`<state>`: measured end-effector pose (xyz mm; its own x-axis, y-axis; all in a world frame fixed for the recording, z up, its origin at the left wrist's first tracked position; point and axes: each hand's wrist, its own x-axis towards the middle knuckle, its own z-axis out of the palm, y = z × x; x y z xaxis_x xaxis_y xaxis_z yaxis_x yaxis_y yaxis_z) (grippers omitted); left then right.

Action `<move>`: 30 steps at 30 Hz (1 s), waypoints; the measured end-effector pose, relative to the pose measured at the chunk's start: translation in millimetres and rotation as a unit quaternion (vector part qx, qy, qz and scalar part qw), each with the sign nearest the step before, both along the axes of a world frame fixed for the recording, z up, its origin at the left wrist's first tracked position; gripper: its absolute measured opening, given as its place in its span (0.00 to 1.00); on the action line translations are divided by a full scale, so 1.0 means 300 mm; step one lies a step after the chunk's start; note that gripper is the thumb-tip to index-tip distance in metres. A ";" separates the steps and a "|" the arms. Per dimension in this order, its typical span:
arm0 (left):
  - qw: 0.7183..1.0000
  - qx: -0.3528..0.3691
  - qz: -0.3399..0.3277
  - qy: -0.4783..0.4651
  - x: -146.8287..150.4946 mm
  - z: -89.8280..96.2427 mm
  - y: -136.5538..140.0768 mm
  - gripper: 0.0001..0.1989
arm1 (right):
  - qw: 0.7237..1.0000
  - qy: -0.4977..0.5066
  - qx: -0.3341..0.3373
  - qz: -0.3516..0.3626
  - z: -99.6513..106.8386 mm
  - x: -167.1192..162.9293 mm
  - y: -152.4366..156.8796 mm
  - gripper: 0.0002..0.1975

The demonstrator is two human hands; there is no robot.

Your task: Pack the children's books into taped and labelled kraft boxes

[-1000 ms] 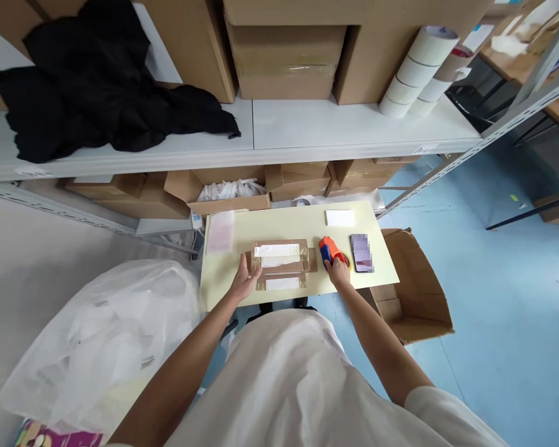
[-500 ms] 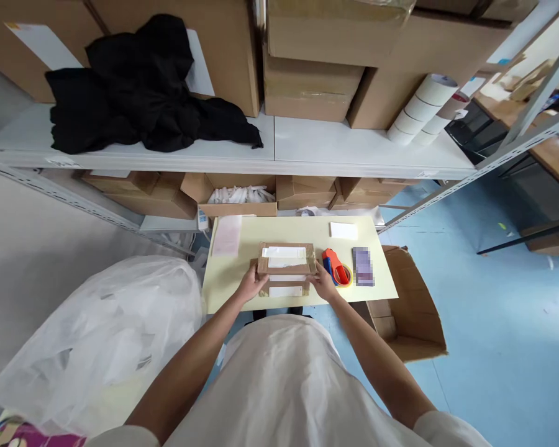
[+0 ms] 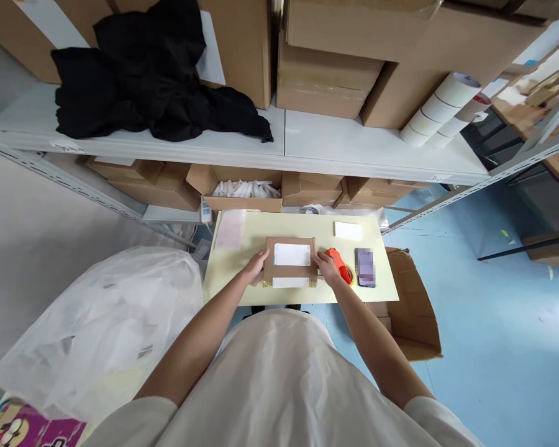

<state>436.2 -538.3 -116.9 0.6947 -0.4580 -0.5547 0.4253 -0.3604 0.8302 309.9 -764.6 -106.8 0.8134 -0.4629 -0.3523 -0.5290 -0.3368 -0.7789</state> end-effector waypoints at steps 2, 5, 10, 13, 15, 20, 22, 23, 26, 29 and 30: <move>0.999 -0.001 -0.030 -0.032 -0.006 -0.015 0.057 0.33 | 1.000 0.005 0.007 0.001 -0.002 -0.038 -0.012 0.23; 0.988 0.052 -0.103 -0.098 -0.045 -0.048 0.171 0.43 | 0.998 0.000 -0.032 0.057 -0.014 -0.128 -0.032 0.30; 0.944 0.125 -0.194 -0.237 -0.127 -0.101 0.260 0.33 | 0.973 0.000 -0.149 0.174 -0.054 -0.234 -0.021 0.32; 0.938 0.134 -0.154 -0.281 -0.140 -0.095 0.226 0.14 | 0.974 -0.004 -0.169 0.148 -0.051 -0.217 -0.013 0.17; 0.937 0.143 -0.116 -0.296 -0.126 -0.065 0.198 0.12 | 0.978 -0.013 -0.166 0.128 -0.027 -0.188 -0.028 0.13; 0.931 0.117 0.035 -0.345 -0.024 0.036 0.141 0.13 | 0.985 -0.077 -0.155 0.023 0.054 -0.101 -0.107 0.17; 0.928 0.127 0.055 -0.347 0.021 0.054 0.113 0.12 | 0.986 -0.092 -0.136 -0.010 0.066 -0.067 -0.121 0.20; 0.926 0.144 0.060 -0.345 0.038 0.056 0.097 0.12 | 0.987 -0.090 -0.132 -0.018 0.066 -0.052 -0.121 0.20; 0.908 0.196 0.072 -0.363 0.063 0.056 0.059 0.12 | 0.979 -0.094 -0.173 -0.046 0.058 -0.020 -0.101 0.19; 0.875 0.214 0.069 -0.428 0.054 0.074 0.047 0.12 | 0.949 -0.116 -0.291 -0.047 0.066 -0.022 -0.072 0.14; 0.866 0.216 0.044 -0.448 0.048 0.085 0.048 0.09 | 0.939 -0.112 -0.325 -0.029 0.074 -0.029 -0.062 0.11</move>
<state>450.5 -523.9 -91.5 0.9566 -0.2657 0.1194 -0.2790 -0.7183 0.6373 301.1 -783.3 -84.5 0.8005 -0.5661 0.1968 -0.4080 -0.7552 -0.5130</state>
